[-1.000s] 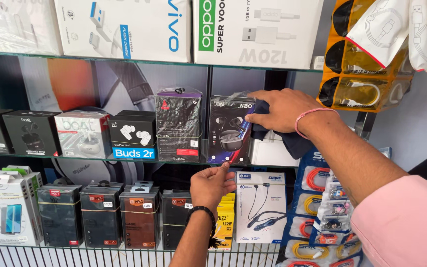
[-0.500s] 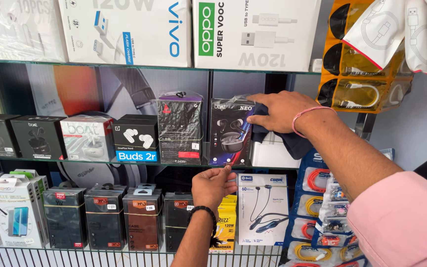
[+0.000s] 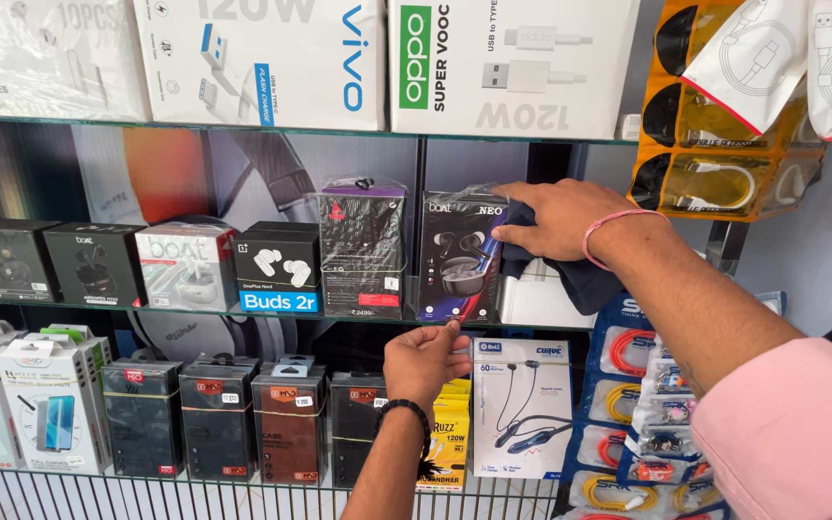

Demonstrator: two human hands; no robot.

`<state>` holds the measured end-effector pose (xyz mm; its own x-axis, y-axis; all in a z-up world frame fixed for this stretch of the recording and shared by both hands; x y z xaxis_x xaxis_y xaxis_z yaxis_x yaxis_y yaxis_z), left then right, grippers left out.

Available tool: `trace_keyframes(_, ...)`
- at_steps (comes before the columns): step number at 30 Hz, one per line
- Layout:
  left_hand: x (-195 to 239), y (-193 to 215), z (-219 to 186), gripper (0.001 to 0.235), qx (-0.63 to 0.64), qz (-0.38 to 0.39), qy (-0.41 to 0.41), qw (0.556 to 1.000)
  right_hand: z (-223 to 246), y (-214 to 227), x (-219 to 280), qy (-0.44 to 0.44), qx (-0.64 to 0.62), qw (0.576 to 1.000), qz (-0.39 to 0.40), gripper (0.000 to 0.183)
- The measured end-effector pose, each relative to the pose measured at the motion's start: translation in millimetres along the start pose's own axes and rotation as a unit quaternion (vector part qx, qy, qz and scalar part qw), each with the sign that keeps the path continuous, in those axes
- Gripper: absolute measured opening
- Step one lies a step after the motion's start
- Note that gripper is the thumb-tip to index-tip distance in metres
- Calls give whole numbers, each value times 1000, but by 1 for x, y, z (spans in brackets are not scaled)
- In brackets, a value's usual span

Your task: The person wipes the surfaces of several boxed electronic products on a glass shelf using a dark cloth. They handle multiple boxes one at a time, turning them over to wipe different sides, then place them back on the shelf.

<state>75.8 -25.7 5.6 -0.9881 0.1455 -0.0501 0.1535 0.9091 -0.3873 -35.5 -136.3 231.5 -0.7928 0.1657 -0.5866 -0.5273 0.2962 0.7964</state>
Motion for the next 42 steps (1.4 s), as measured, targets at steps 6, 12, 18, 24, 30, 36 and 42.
trace_keyframes(6, -9, 9, 8, 26, 25, 19, -3, 1000, 4, 9, 7, -3, 11, 1000, -14, 77)
trace_keyframes(12, -12, 41, 4, 32, 9, 35, -12, 999, 7, 35, 9, -19, 3, 997, -74, 82)
trace_keyframes(18, -5, 78, -18, 35, 31, -8, -28, 999, 20, 66, 0, -64, 14, 982, -175, 72)
trace_keyframes(24, 13, 51, -33, 36, 12, 29, -40, 999, 30, 61, -8, -51, 62, 987, -142, 82)
trace_keyframes(30, 16, 45, -37, 37, -28, 15, -45, 998, 15, 51, -4, -69, 76, 987, -123, 83)
trace_keyframes(36, 15, 43, -33, 37, -8, 29, -46, 999, 0, 60, 1, -96, 84, 985, -116, 86)
trace_keyframes(42, 17, 54, -27, 35, 5, 23, -24, 999, -6, 73, 4, -125, 132, 978, -105, 90)
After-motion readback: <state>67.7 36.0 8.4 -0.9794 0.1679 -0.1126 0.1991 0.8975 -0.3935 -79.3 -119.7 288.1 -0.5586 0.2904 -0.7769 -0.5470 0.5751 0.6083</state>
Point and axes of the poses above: each hand's wrist, its own x-axis away from the middle knuckle, its own y-axis out of the back of the hand, z = x × y, the point moved 8 cm from there along -x, towards the middle knuckle, and after that the axes turned 12 degrees about -z, right-handed, at the moved point
